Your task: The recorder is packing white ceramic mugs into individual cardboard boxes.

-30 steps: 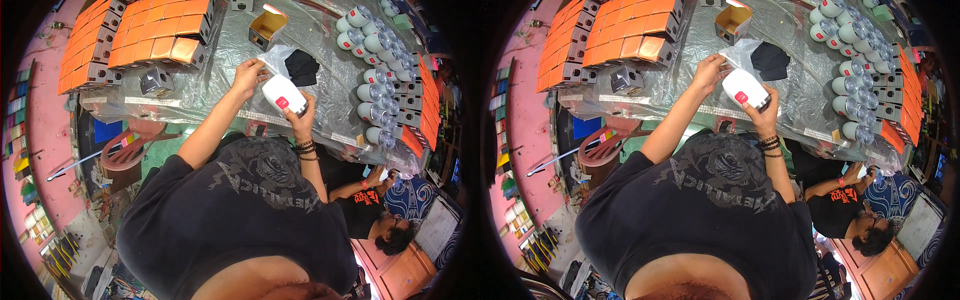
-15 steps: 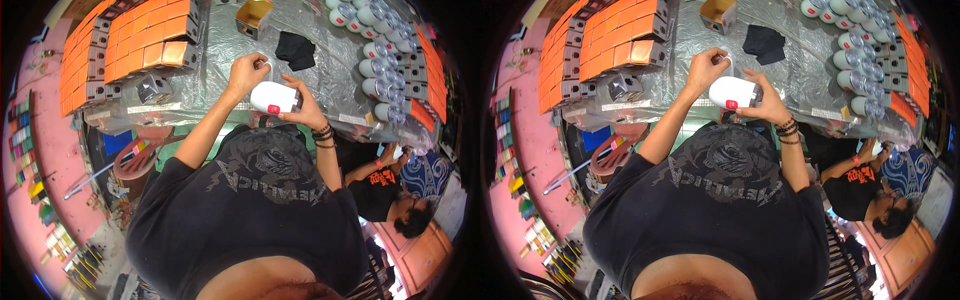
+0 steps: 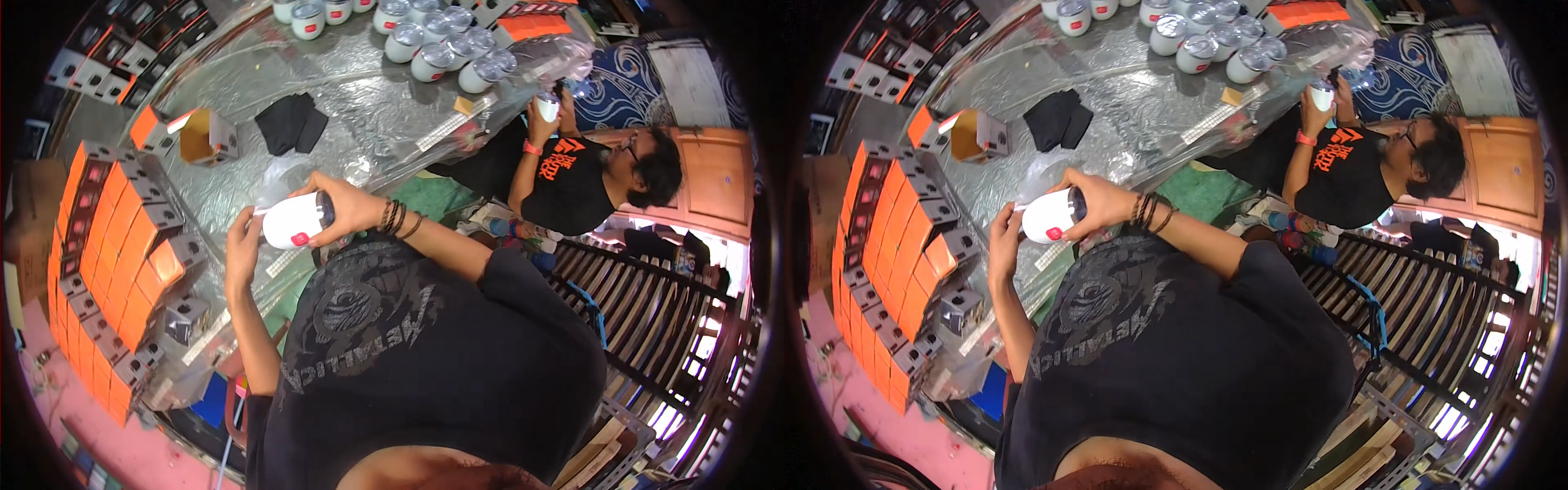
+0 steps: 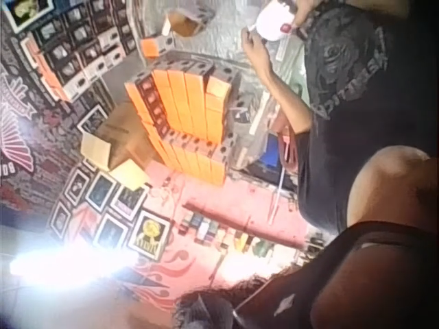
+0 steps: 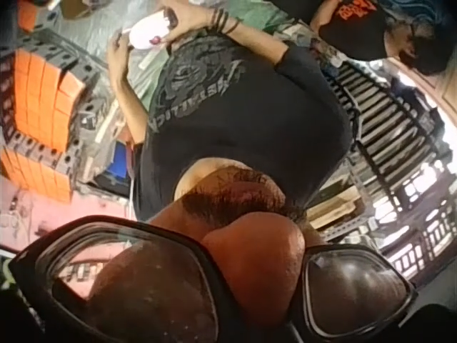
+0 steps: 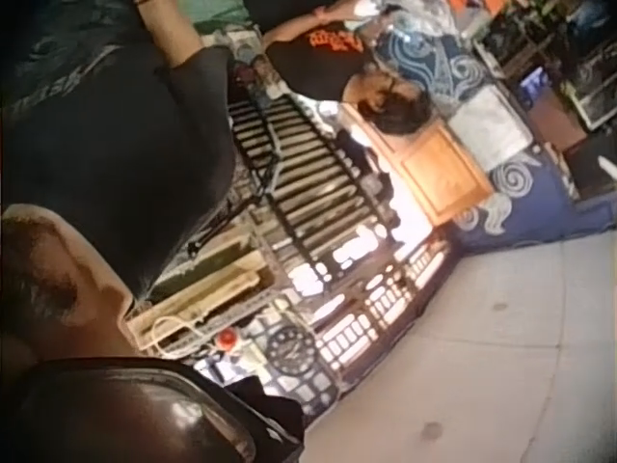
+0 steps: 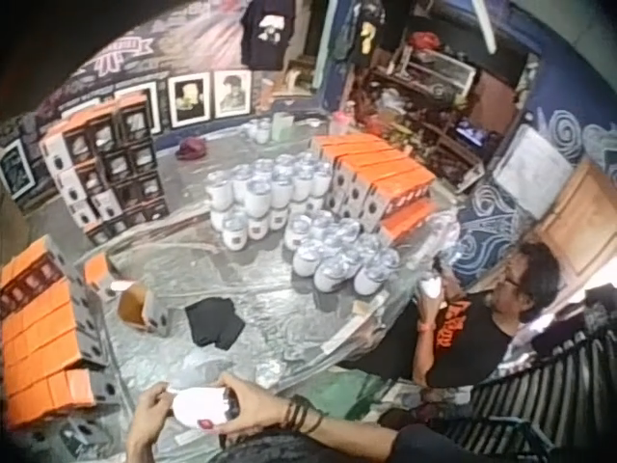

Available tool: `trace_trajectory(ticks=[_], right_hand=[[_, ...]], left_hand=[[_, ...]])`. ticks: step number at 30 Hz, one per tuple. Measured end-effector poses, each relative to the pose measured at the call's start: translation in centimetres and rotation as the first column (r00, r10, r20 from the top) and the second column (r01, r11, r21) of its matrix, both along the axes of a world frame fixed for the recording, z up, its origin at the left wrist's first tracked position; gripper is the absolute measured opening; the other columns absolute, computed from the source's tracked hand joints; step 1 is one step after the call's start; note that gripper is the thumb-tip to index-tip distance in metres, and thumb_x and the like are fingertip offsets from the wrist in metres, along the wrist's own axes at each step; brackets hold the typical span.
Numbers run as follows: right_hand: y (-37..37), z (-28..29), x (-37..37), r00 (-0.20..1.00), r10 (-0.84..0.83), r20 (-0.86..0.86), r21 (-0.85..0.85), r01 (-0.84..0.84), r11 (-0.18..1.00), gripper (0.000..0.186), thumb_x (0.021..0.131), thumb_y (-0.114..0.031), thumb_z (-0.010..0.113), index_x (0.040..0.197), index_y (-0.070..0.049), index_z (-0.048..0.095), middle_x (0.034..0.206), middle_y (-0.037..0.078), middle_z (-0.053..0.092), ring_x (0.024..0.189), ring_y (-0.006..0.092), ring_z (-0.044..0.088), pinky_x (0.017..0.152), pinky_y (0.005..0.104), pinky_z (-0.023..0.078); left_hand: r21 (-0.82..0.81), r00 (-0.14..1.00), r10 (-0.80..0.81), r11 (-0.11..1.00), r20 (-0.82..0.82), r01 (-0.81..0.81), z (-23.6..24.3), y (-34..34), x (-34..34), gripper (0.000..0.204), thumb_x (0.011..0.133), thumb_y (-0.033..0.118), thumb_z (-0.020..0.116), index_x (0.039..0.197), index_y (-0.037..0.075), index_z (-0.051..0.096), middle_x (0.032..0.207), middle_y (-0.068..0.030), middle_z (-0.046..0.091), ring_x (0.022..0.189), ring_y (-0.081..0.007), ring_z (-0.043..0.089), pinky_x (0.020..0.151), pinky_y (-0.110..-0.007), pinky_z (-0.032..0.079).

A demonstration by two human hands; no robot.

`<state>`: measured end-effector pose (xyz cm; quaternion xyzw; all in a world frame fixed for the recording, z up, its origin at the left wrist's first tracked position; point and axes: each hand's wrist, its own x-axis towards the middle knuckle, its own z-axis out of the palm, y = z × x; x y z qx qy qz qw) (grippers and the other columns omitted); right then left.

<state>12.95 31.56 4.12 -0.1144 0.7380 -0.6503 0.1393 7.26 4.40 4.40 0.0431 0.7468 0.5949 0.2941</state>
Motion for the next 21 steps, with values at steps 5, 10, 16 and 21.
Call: trace_trajectory(ticks=[5,10,16,21], right_hand=[[-1.5,-1.1,2.0,0.983,-0.149,-0.104,0.127,0.162,0.979,0.100,0.068,-0.044,0.100,0.136,0.001,0.043,0.144,0.025,0.056,0.131,0.0347,0.059,0.111,0.0429,0.047],[-1.3,-2.0,2.6,0.994,-0.104,-0.028,0.074,0.106,0.992,0.088,0.085,-0.054,0.086,0.142,-0.001,0.045,0.137,0.021,0.061,0.125,0.0321,0.063,0.105,0.0425,0.050],[-0.2,-0.7,0.5,0.946,-0.247,0.208,0.322,0.173,0.931,0.049,0.098,-0.046,0.072,0.121,-0.003,0.068,0.105,0.016,0.073,0.097,0.0234,0.072,0.083,0.0350,0.055],[0.4,-1.0,-0.4,0.968,-0.232,-0.098,0.327,0.251,0.911,0.038,0.094,-0.038,0.079,0.101,-0.001,0.077,0.097,0.013,0.075,0.092,0.0222,0.073,0.086,0.0333,0.057]], left_hand=[[0.237,0.908,0.290,0.900,0.301,-0.366,-2.1,3.5,2.5,0.047,0.114,0.033,0.048,0.148,0.002,0.051,0.135,-0.0114,0.063,0.119,-0.0177,0.064,0.093,-0.034,0.056],[0.104,0.920,0.361,0.920,0.152,-0.378,-4.0,4.3,2.7,0.043,0.113,0.032,0.047,0.135,-0.004,0.059,0.123,-0.0108,0.066,0.108,-0.0173,0.065,0.095,-0.030,0.051],[0.094,0.990,0.137,0.986,0.041,-0.141,-3.1,5.1,2.4,0.038,0.114,0.031,0.049,0.119,-0.002,0.066,0.099,-0.0029,0.065,0.089,-0.0097,0.056,0.078,-0.027,0.045],[0.107,0.996,0.067,0.992,-0.057,-0.061,-2.0,6.2,2.4,0.034,0.114,0.027,0.050,0.109,-0.002,0.067,0.091,0.0009,0.062,0.084,-0.0059,0.052,0.073,-0.024,0.043]])
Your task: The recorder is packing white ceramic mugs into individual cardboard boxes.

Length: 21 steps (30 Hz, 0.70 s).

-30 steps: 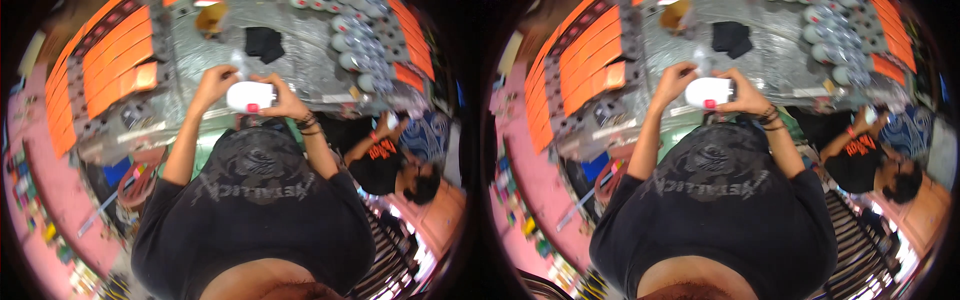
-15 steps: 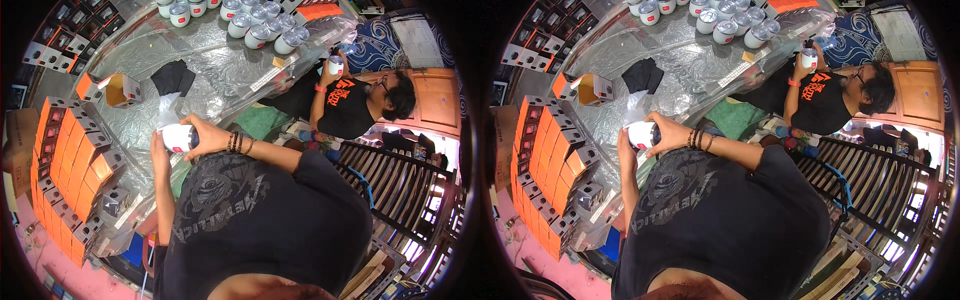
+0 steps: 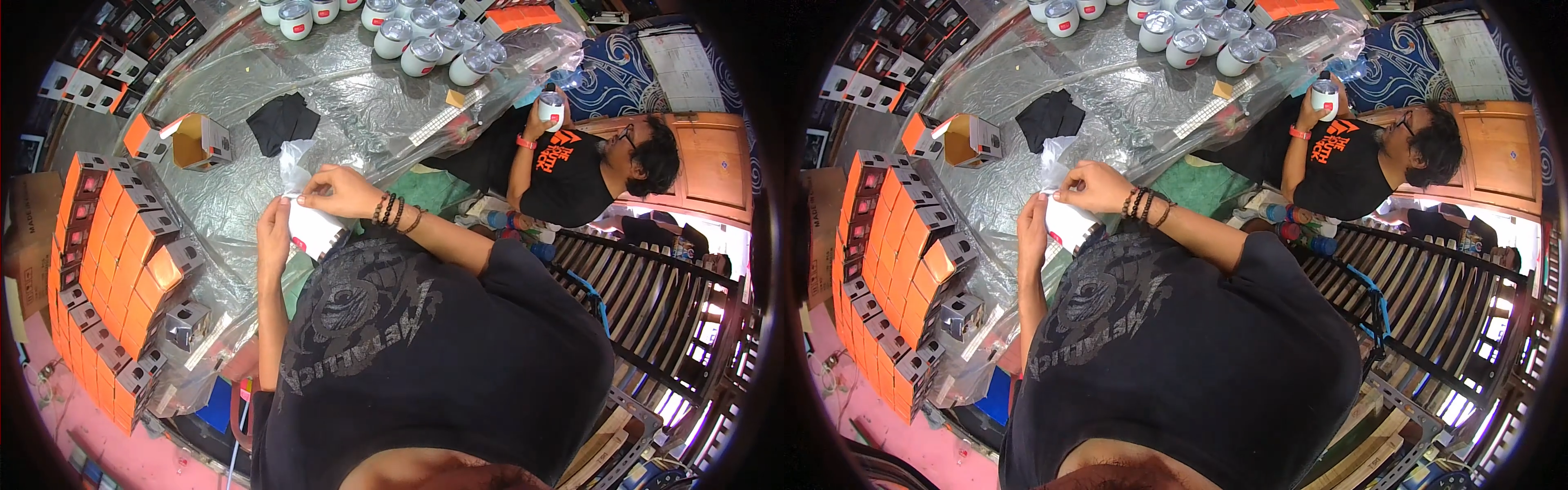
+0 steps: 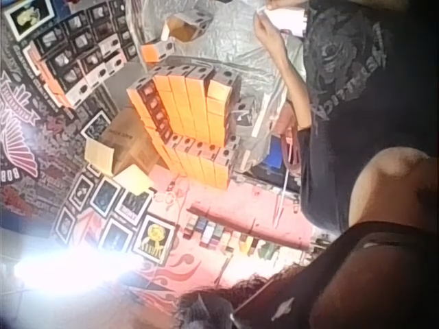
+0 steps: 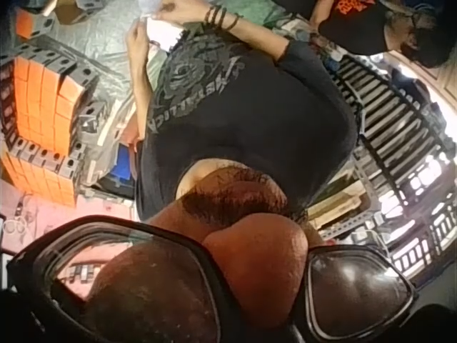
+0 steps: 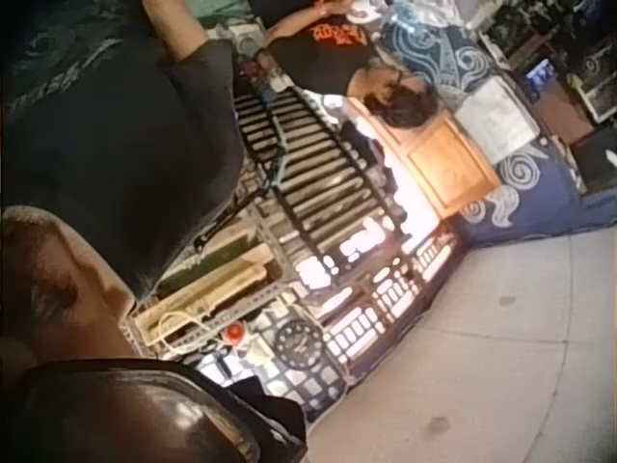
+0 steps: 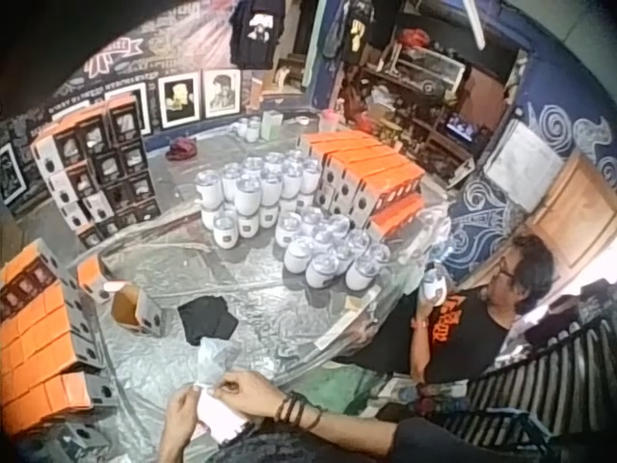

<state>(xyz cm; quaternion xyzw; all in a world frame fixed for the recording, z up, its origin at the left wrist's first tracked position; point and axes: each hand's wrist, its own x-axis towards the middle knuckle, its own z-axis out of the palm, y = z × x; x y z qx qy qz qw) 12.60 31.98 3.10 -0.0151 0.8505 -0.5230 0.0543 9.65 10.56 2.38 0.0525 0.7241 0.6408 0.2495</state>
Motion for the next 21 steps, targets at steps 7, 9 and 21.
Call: trace_trajectory(ticks=[7,9,21], right_hand=[[-0.1,-1.2,0.7,0.981,-0.092,0.172,-0.301,0.141,0.943,0.034,0.096,-0.029,0.079,0.109,0.003,0.076,0.105,0.012,0.076,0.094,0.0180,0.073,0.087,0.0327,0.058],[-0.3,-1.0,1.2,0.986,-0.106,0.128,-0.232,0.134,0.963,0.035,0.096,-0.029,0.079,0.113,0.002,0.075,0.106,0.012,0.076,0.096,0.0185,0.073,0.088,0.0331,0.058],[-0.9,-0.1,5.3,0.982,0.126,0.138,-0.223,-0.093,0.970,0.104,0.083,-0.054,0.087,0.153,0.003,0.035,0.139,0.030,0.058,0.131,0.0393,0.060,0.109,0.0442,0.049]], left_hand=[[0.005,1.000,0.011,1.000,0.019,-0.011,-0.5,0.7,0.4,0.035,0.114,0.027,0.049,0.107,-0.002,0.068,0.087,-0.0007,0.064,0.083,-0.0063,0.054,0.072,-0.026,0.045],[0.012,0.995,0.097,0.995,-0.001,-0.097,-0.9,1.1,1.0,0.033,0.112,0.025,0.054,0.107,-0.003,0.070,0.090,-0.0022,0.063,0.080,-0.0073,0.053,0.070,-0.026,0.045],[-0.087,0.931,0.269,0.951,-0.249,-0.298,-2.2,1.6,3.3,0.028,0.106,0.022,0.067,0.108,-0.005,0.072,0.098,-0.0060,0.058,0.083,-0.0121,0.055,0.075,-0.028,0.046]])
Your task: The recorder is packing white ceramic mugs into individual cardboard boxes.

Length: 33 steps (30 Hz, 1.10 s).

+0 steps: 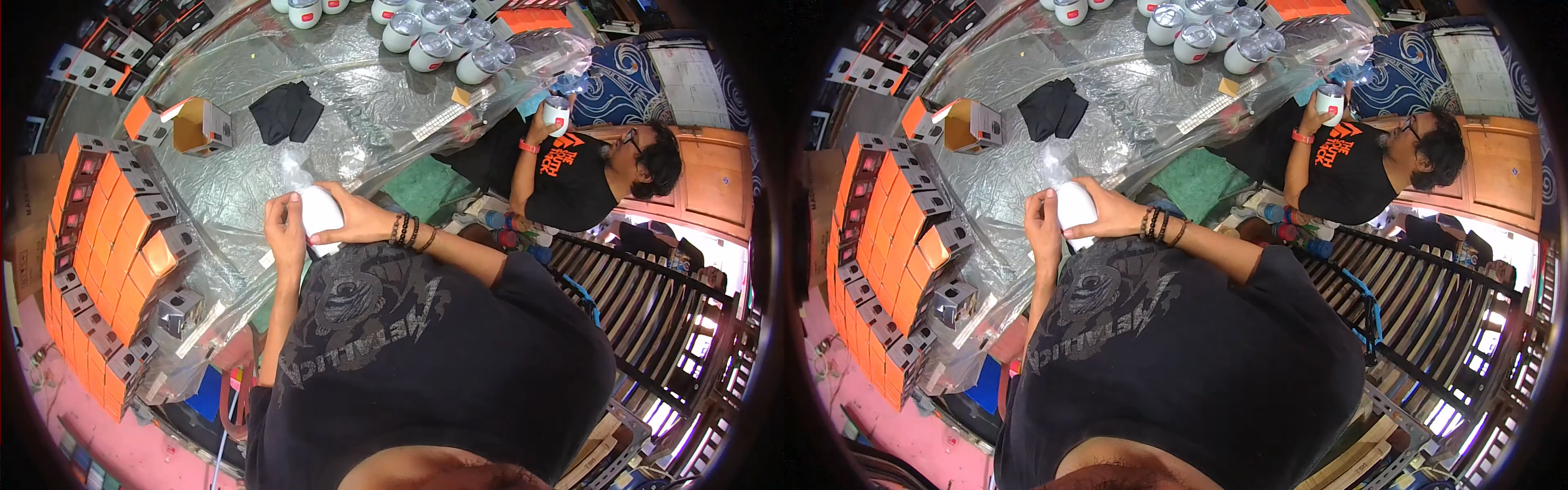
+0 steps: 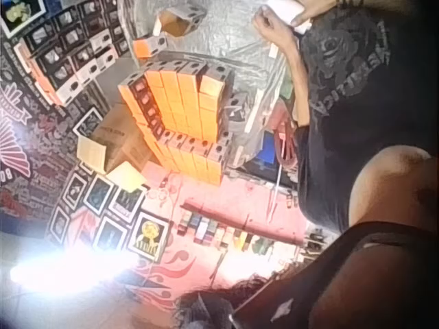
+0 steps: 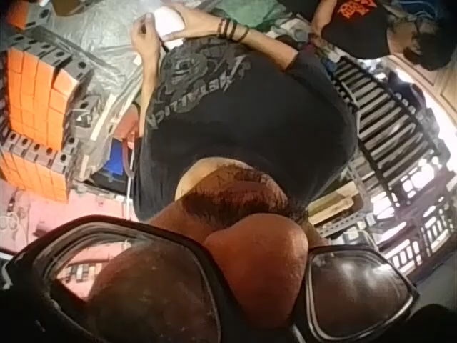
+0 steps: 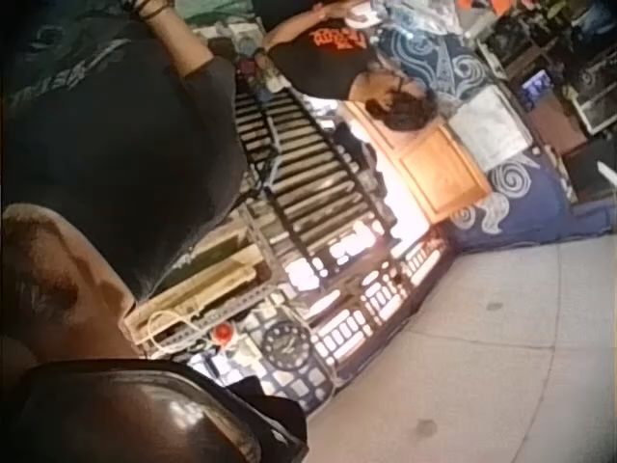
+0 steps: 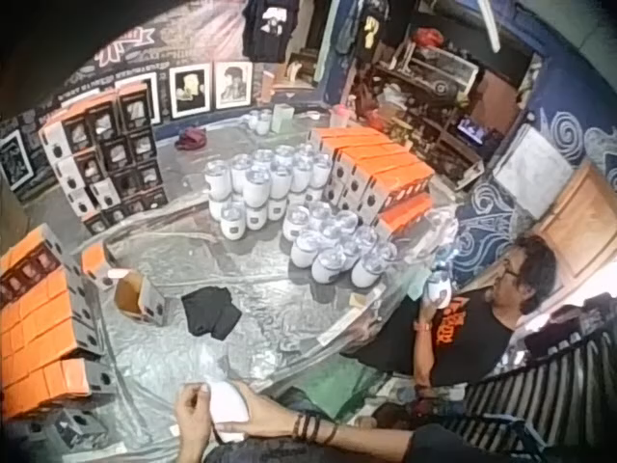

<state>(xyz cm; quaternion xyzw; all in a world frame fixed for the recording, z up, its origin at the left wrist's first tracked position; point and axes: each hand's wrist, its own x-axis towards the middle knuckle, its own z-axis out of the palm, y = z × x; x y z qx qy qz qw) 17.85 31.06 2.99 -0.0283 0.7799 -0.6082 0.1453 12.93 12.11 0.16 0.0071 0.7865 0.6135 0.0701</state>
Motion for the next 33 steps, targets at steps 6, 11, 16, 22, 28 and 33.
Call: trace_trajectory(ticks=[6,11,16,22,28,33], right_hand=[[-0.4,-1.3,-0.5,1.000,-0.022,-0.021,0.006,0.022,1.000,0.107,0.081,-0.048,0.091,0.153,0.007,0.035,0.141,0.027,0.055,0.134,0.0343,0.056,0.113,0.0422,0.046],[-1.4,-1.9,-1.5,1.000,0.002,0.012,0.040,-0.003,0.999,0.106,0.083,-0.047,0.089,0.156,0.005,0.034,0.142,0.027,0.057,0.132,0.0334,0.060,0.110,0.0411,0.048],[-1.4,-1.2,-2.0,0.998,0.022,0.058,0.052,-0.025,0.998,0.108,0.082,-0.049,0.089,0.157,0.004,0.033,0.140,0.027,0.059,0.129,0.0326,0.063,0.107,0.0406,0.050],[-1.3,-0.7,-2.1,0.997,0.034,0.075,0.041,-0.037,0.998,0.103,0.080,-0.054,0.090,0.152,0.004,0.043,0.136,0.026,0.063,0.123,0.0302,0.066,0.103,0.0401,0.053],[-1.3,-1.3,-1.6,0.982,-0.020,0.187,0.062,0.008,0.998,0.095,0.076,-0.057,0.092,0.135,0.008,0.054,0.117,0.025,0.072,0.105,0.0304,0.075,0.090,0.0396,0.059],[-1.2,-1.4,-1.0,0.987,-0.072,0.140,0.085,0.060,0.995,0.093,0.077,-0.059,0.091,0.125,0.011,0.051,0.112,0.027,0.071,0.103,0.0311,0.075,0.085,0.0394,0.060]], left_hand=[[0.065,0.982,-0.181,0.982,0.054,0.178,0.5,-3.0,-2.3,0.019,0.104,0.013,0.065,0.106,-0.005,0.072,0.098,-0.0092,0.065,0.090,-0.0173,0.061,0.081,-0.030,0.049],[-0.245,0.917,-0.190,0.964,-0.351,0.106,1.4,-4.0,-2.1,0.008,0.094,0.007,0.076,0.098,0.000,0.073,0.090,-0.0129,0.069,0.086,-0.0286,0.069,0.078,-0.037,0.054],[-0.310,0.807,-0.193,0.951,-0.558,0.013,2.0,-2.6,-1.8,0.011,0.084,0.004,0.081,0.092,0.005,0.074,0.088,-0.0073,0.069,0.081,-0.0279,0.066,0.072,-0.039,0.052],[-0.274,0.809,-0.195,0.961,-0.554,0.044,1.8,-2.9,-1.6,0.012,0.082,0.009,0.083,0.093,0.006,0.077,0.087,-0.0058,0.066,0.082,-0.0261,0.063,0.071,-0.038,0.051],[-0.082,0.971,0.017,0.996,-0.237,-0.037,2.4,-2.3,0.9,0.017,0.089,0.012,0.083,0.106,0.007,0.081,0.095,-0.0065,0.061,0.088,-0.0206,0.060,0.074,-0.035,0.050],[0.114,0.996,0.087,0.989,0.021,-0.089,3.5,-2.2,2.3,0.019,0.093,0.015,0.080,0.110,0.006,0.080,0.099,-0.0057,0.058,0.097,-0.0191,0.061,0.080,-0.033,0.053]])
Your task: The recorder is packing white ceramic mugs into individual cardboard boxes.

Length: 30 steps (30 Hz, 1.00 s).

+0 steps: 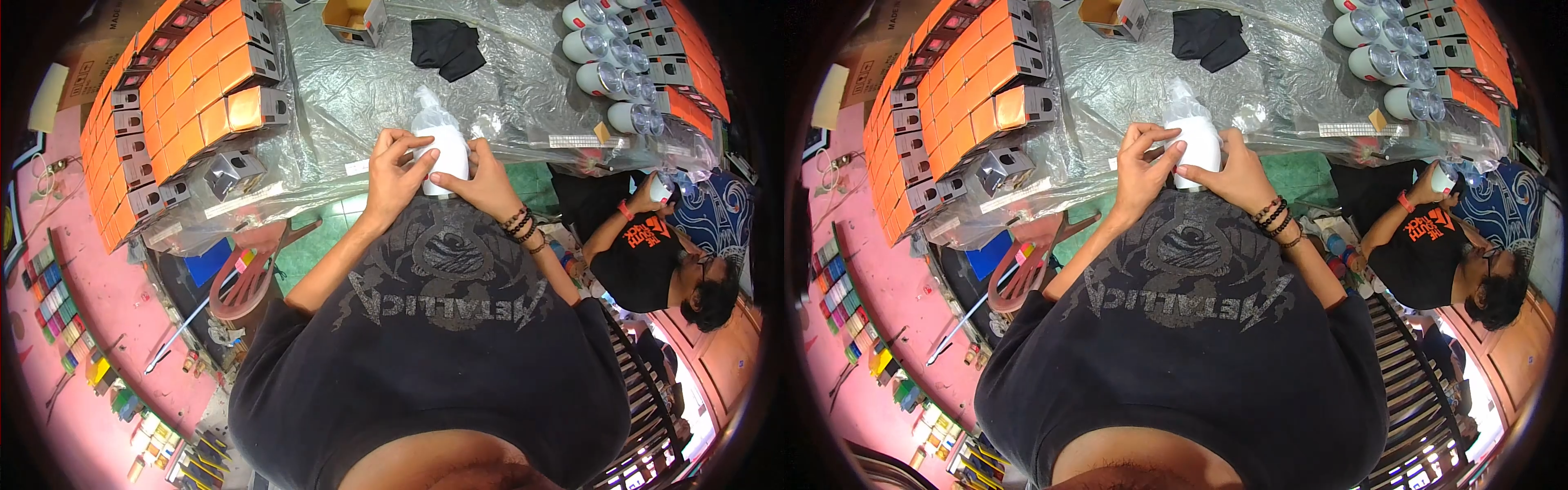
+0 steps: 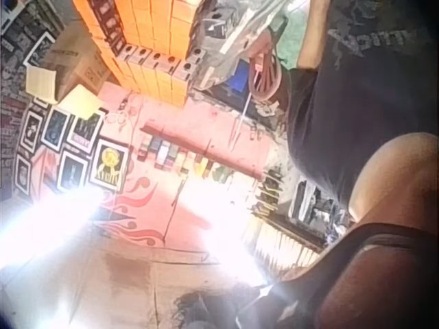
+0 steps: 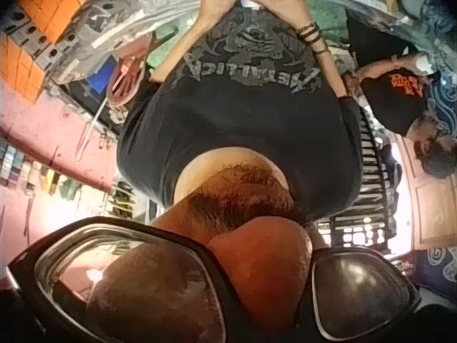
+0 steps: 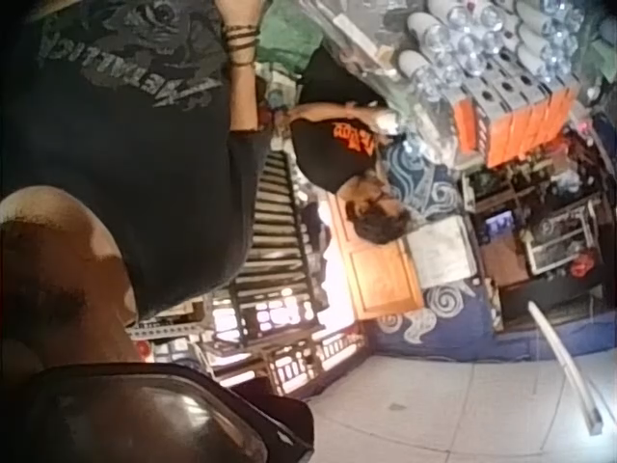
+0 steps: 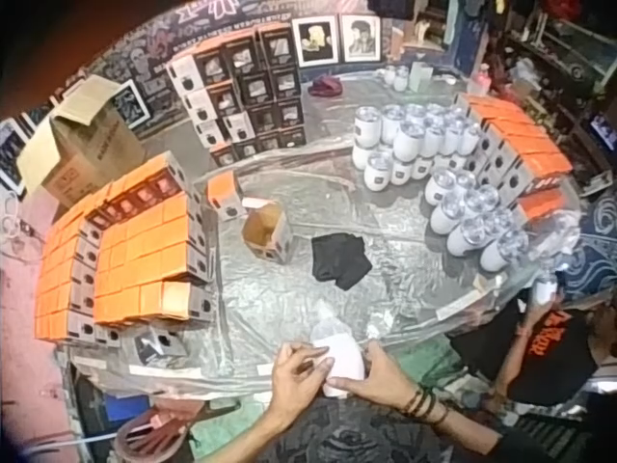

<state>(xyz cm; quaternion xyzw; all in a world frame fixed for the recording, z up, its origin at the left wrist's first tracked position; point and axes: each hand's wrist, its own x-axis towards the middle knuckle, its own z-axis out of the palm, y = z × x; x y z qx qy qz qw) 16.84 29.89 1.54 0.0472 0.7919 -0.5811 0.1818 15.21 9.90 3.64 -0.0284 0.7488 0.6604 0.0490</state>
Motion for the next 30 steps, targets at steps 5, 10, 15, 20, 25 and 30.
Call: trace_trajectory(ticks=[5,10,15,20,25,30], right_hand=[[0.1,-0.2,-0.2,0.998,0.014,0.053,0.022,-0.016,1.000,0.093,0.080,-0.057,0.090,0.128,0.012,0.049,0.114,0.028,0.070,0.104,0.0307,0.074,0.085,0.0390,0.060],[0.1,-0.2,-0.1,0.999,-0.014,0.032,-0.090,0.017,0.996,0.088,0.084,-0.048,0.090,0.131,0.011,0.045,0.118,0.028,0.069,0.108,0.0285,0.073,0.085,0.0370,0.061],[-0.4,0.6,-0.5,0.998,0.030,0.061,-0.202,-0.017,0.979,0.085,0.088,-0.042,0.088,0.134,0.011,0.041,0.120,0.030,0.068,0.112,0.0276,0.072,0.088,0.0355,0.061],[1.1,1.3,-0.3,0.976,0.155,0.151,-0.140,-0.134,0.981,0.076,0.094,-0.041,0.082,0.135,0.010,0.043,0.128,0.030,0.066,0.120,0.0295,0.070,0.096,0.0384,0.058],[3.4,1.6,1.0,0.961,0.260,0.093,-0.060,-0.256,0.965,0.066,0.100,-0.043,0.074,0.137,0.007,0.052,0.132,0.024,0.068,0.124,0.0304,0.068,0.105,0.0416,0.053],[4.3,1.9,-1.9,0.964,0.169,0.204,-0.051,-0.162,0.985,0.059,0.107,-0.046,0.063,0.132,0.008,0.060,0.120,0.015,0.071,0.114,0.0199,0.066,0.099,0.0334,0.052]], left_hand=[[-0.254,0.968,-0.221,0.949,-0.123,0.184,-0.7,-1.7,0.5,0.019,0.098,0.012,0.076,0.114,0.002,0.078,0.110,-0.0079,0.064,0.104,-0.0168,0.065,0.089,-0.032,0.058],[0.018,0.995,-0.074,0.997,0.063,0.073,-2.4,-2.5,0.6,0.040,0.100,0.024,0.075,0.132,0.001,0.066,0.110,-0.0073,0.066,0.093,-0.0136,0.064,0.075,-0.027,0.055],[0.481,0.870,-0.070,0.853,0.488,-0.201,-4.0,-0.1,-2.2,0.078,0.104,0.053,0.064,0.151,-0.005,0.041,0.125,-0.0165,0.064,0.111,-0.0215,0.065,0.096,-0.033,0.054],[0.474,0.882,-0.226,0.881,0.413,0.004,-3.9,0.6,-1.6,0.083,0.102,0.054,0.067,0.150,-0.009,0.041,0.132,-0.0210,0.063,0.122,-0.0252,0.063,0.103,-0.036,0.051],[0.369,0.893,-0.318,0.909,0.319,0.192,-3.3,-0.7,0.0,0.077,0.100,0.044,0.073,0.147,-0.010,0.046,0.135,-0.0202,0.064,0.125,-0.0248,0.062,0.104,-0.037,0.051],[0.313,0.785,-0.464,0.880,0.410,0.357,-3.4,-1.0,0.1,0.079,0.098,0.049,0.073,0.147,-0.009,0.050,0.132,-0.0203,0.066,0.122,-0.0257,0.064,0.105,-0.036,0.050]])
